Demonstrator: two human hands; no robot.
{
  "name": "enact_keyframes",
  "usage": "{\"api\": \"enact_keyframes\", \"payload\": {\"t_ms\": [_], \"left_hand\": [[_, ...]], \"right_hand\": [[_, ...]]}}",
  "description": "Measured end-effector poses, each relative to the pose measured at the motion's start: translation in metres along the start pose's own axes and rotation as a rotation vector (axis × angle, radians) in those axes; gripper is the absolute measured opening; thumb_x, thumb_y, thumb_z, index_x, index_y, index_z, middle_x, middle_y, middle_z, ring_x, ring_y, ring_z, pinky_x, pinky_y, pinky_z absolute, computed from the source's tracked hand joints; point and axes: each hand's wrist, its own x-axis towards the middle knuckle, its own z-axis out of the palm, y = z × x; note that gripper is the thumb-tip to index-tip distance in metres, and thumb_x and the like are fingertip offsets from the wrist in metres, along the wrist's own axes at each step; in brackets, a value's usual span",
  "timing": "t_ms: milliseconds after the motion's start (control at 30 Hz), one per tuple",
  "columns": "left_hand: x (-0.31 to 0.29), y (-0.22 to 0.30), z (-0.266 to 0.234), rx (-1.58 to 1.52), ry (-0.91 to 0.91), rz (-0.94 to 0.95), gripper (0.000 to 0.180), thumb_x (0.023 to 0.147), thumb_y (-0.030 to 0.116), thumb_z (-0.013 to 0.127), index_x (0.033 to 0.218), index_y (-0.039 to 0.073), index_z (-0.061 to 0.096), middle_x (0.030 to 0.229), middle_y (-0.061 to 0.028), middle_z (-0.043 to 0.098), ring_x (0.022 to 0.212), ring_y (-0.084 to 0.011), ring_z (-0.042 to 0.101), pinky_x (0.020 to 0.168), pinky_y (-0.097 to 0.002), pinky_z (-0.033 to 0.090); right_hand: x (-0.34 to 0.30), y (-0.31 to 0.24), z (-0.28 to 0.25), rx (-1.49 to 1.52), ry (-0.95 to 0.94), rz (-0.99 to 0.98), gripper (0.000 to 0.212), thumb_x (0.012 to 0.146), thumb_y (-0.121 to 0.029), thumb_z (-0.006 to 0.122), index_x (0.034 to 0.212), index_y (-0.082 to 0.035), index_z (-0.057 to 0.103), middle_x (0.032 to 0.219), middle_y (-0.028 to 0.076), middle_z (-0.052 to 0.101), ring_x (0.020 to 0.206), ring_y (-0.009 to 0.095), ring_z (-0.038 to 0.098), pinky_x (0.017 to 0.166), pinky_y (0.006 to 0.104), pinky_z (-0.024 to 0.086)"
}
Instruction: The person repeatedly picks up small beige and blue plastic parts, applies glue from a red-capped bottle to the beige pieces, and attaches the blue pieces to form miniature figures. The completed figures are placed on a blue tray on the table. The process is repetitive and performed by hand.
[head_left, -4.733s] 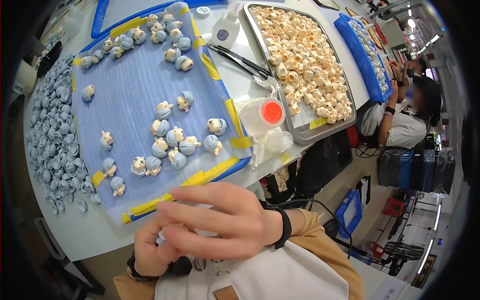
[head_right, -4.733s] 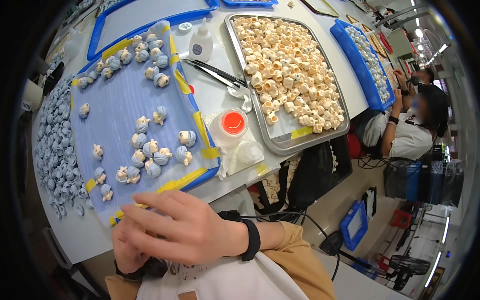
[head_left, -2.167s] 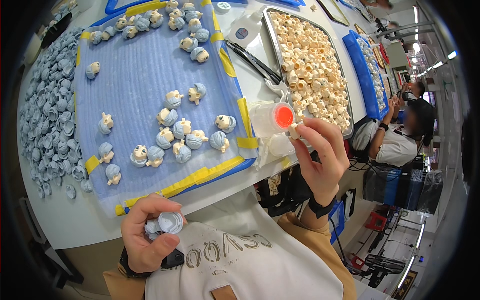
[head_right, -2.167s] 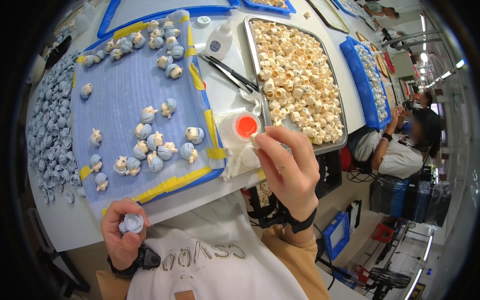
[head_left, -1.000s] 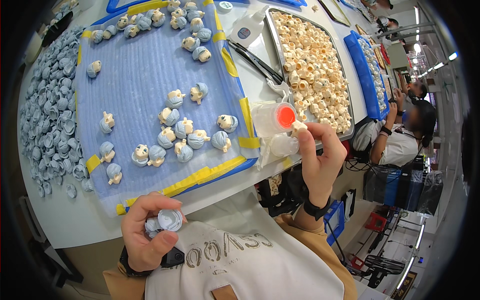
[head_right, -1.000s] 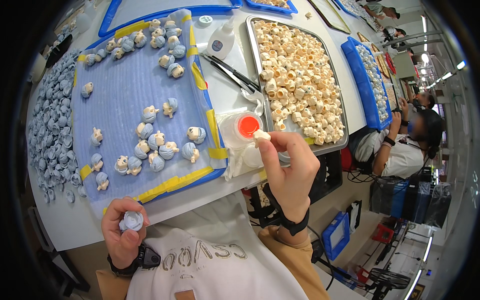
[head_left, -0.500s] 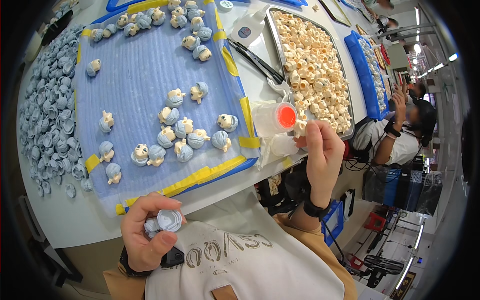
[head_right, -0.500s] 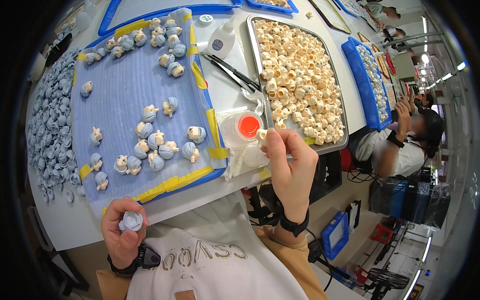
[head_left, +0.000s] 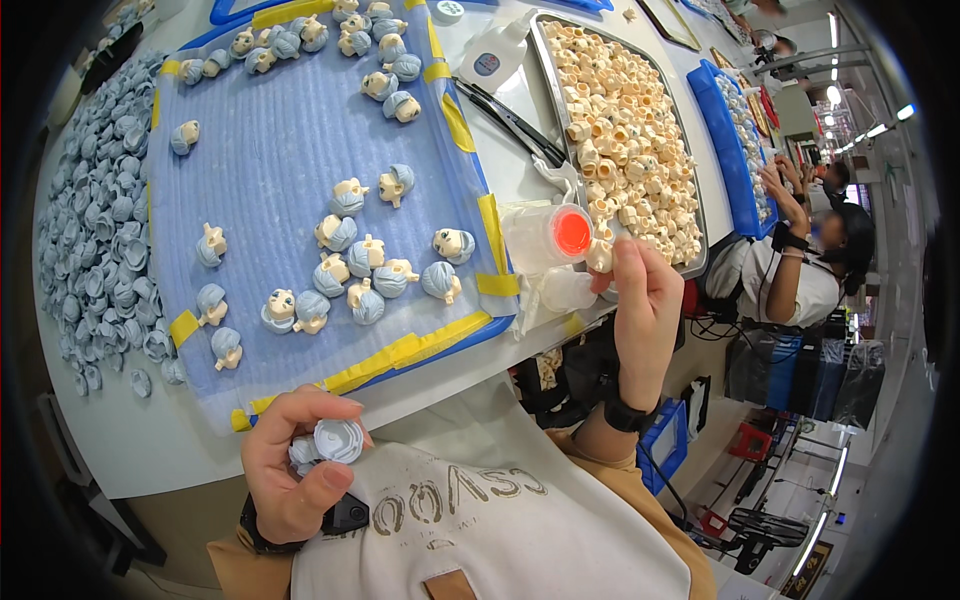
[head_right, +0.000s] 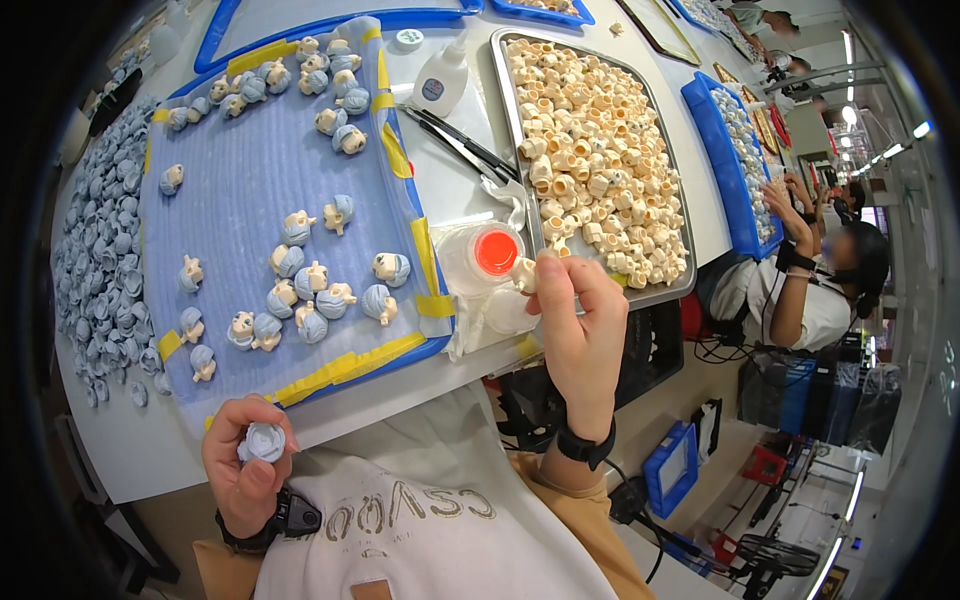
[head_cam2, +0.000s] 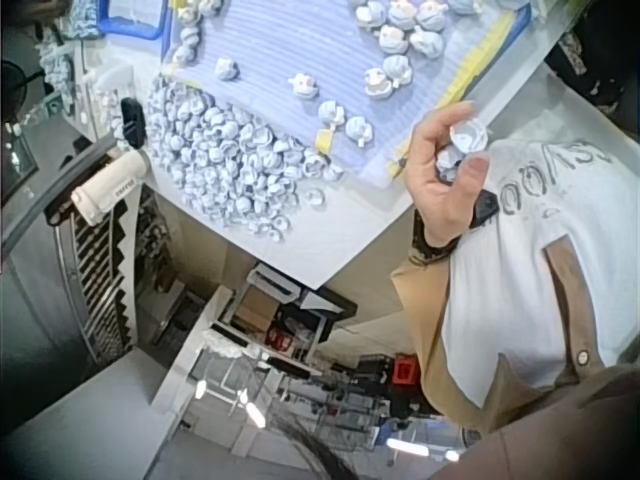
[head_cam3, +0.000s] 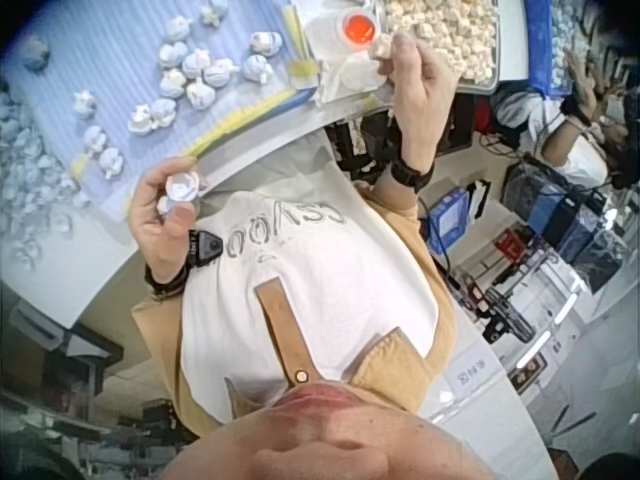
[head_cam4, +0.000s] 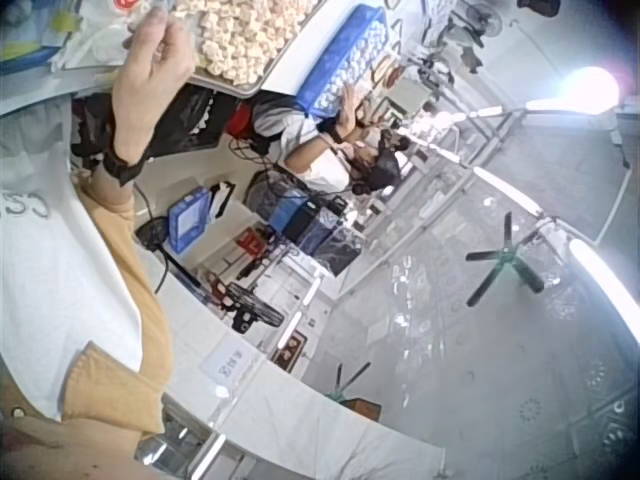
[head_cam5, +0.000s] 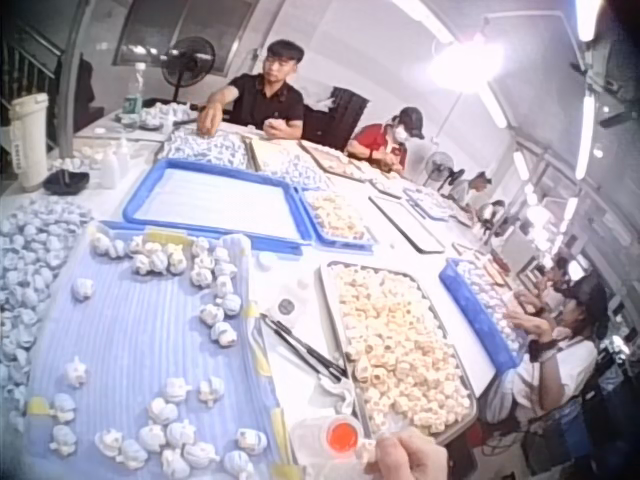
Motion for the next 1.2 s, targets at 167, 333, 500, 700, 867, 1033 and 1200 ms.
{"api": "enact_keyframes", "payload": {"t_ms": [167,333,500,700,867,1033,1200], "left_hand": [[-0.001,-0.001,-0.002,0.023,-0.022,0.002,0.049,0.079,0.036,0.064,0.105,-0.005,0.054,0.085,-0.0088,0.056,0.077,-0.0128,0.055,0.068,-0.0237,0.042],[-0.001,0.002,-0.002,0.055,-0.04,-0.016,0.052,0.082,0.037,0.059,0.11,-0.007,0.053,0.087,-0.0089,0.057,0.079,-0.0129,0.055,0.069,-0.024,0.042],[-0.001,0.0,-0.003,0.059,-0.05,-0.013,0.054,0.082,0.036,0.059,0.114,-0.007,0.05,0.087,-0.0093,0.056,0.079,-0.0133,0.055,0.07,-0.0246,0.042],[0.002,-0.002,0.001,-0.057,-0.02,0.038,0.054,0.08,0.027,0.064,0.117,-0.005,0.043,0.087,-0.0105,0.057,0.079,-0.0136,0.055,0.071,-0.025,0.043],[0.0,-0.002,0.001,-0.096,-0.088,0.055,0.044,0.078,0.021,0.069,0.109,-0.003,0.049,0.087,-0.0093,0.058,0.078,-0.0113,0.054,0.07,-0.0227,0.042],[0.009,-0.008,0.003,-0.025,-0.175,0.273,0.037,0.077,0.015,0.071,0.105,-0.003,0.055,0.09,-0.008,0.06,0.069,-0.0075,0.05,0.062,-0.0213,0.041],[0.005,0.002,-0.001,0.075,-0.164,0.29,0.034,0.076,0.009,0.071,0.105,-0.002,0.057,0.083,-0.0065,0.057,0.067,-0.0077,0.047,0.061,-0.0225,0.039]], "right_hand": [[0.0,-0.002,0.001,0.067,-0.01,0.048,0.035,0.09,-0.023,0.051,0.069,0.003,0.058,0.059,0.003,0.053,0.056,0.008,0.046,0.054,0.0234,0.035],[0.0,-0.006,0.004,0.194,-0.015,0.101,0.034,0.091,-0.023,0.05,0.07,0.003,0.058,0.061,0.002,0.055,0.056,0.006,0.046,0.054,0.021,0.034],[0.001,-0.001,0.001,0.205,-0.038,0.109,0.033,0.091,-0.022,0.05,0.072,0.003,0.059,0.061,0.001,0.055,0.057,0.005,0.047,0.054,0.0196,0.034],[-0.005,-0.005,-0.001,0.232,0.007,0.11,0.028,0.09,-0.018,0.05,0.074,0.003,0.058,0.063,0.001,0.055,0.058,0.005,0.045,0.054,0.0194,0.033],[-0.024,-0.032,-0.005,0.226,-0.118,-0.339,0.005,0.073,-0.004,0.056,0.073,0.0,0.058,0.068,0.004,0.055,0.063,0.013,0.045,0.062,0.0278,0.038],[-0.035,-0.067,0.034,0.154,-0.526,-0.695,0.031,0.066,-0.028,0.076,0.081,-0.004,0.063,0.075,0.004,0.061,0.069,0.021,0.054,0.071,0.0358,0.042],[-0.035,-0.08,0.039,0.108,-0.513,-0.766,0.03,0.065,-0.023,0.075,0.084,-0.003,0.062,0.073,0.005,0.062,0.066,0.02,0.056,0.07,0.0366,0.045]]}}
